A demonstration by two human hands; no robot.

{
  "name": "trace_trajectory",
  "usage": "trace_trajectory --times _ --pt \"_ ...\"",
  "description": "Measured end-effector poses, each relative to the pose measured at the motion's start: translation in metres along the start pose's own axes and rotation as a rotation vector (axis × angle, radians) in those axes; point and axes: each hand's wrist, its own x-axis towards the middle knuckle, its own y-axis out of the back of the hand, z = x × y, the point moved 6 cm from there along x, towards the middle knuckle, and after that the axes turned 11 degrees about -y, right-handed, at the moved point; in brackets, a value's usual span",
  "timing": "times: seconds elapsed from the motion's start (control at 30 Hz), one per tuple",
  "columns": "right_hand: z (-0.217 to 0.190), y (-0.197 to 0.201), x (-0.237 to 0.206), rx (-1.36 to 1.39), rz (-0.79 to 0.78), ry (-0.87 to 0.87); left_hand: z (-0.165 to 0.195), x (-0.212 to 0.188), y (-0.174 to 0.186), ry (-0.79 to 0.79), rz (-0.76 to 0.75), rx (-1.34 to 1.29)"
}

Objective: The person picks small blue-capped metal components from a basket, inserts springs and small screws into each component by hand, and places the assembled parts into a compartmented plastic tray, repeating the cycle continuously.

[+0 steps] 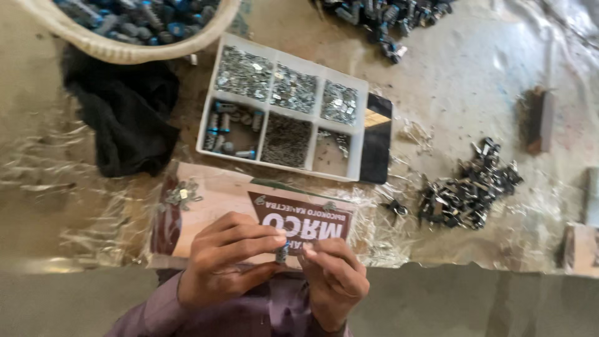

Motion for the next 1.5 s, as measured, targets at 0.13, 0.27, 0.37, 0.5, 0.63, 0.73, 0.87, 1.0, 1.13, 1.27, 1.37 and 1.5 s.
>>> trace_trajectory --times 0.13,0.27,0.37,0.5,0.63,0.73,0.87,1.0,1.13,1.27,1.37,1.5 --pt "-0.008 -0.008 -0.003 0.135 -0.074 -0.04 0.001 -0.004 0.003 0.008 0.01 -0.015" --pt "-0.009 -0.015 -0.001 0.138 -0.095 -0.032 0.0 -0.008 0.003 0.021 0.009 -0.017" --pt "-0.014 -0.018 0.003 0.097 -0.104 0.035 -0.001 -0.008 0.004 0.026 0.014 -0.03" --pt "-0.023 -0.02 0.002 -0.059 -0.03 0.195 0.0 -0.006 0.004 0.004 0.001 0.011" --pt "-0.004 -0.022 -0.003 0.054 -0.163 -0.018 0.001 -0.006 0.002 0.017 -0.014 0.029" --pt "0.026 -0.018 -0.009 0.372 -0.273 -0.358 0.002 -0.005 -0.003 -0.003 -0.036 0.009" --pt "0.057 -0.011 -0.016 0.443 -0.34 -0.693 0.001 -0.003 -0.009 0.003 -0.046 -0.055" --pt "0.038 0.006 -0.003 -0.487 -0.039 -0.189 -0.001 -0.001 -0.008 0.027 -0.043 -0.048" --pt "0.034 0.003 0.003 -0.68 -0.069 -0.132 -0.007 0.001 -0.009 0.061 -0.05 -0.055" --pt "0.036 0.002 0.005 -0.688 -0.149 -0.115 -0.005 0.005 -0.013 0.035 -0.038 -0.079" --pt "0.035 0.007 0.004 -0.589 -0.162 -0.088 -0.004 0.006 -0.012 0.037 -0.048 -0.086" --pt "0.038 0.012 0.0 -0.482 -0.16 -0.171 -0.006 0.004 -0.009 0.04 -0.042 -0.06"
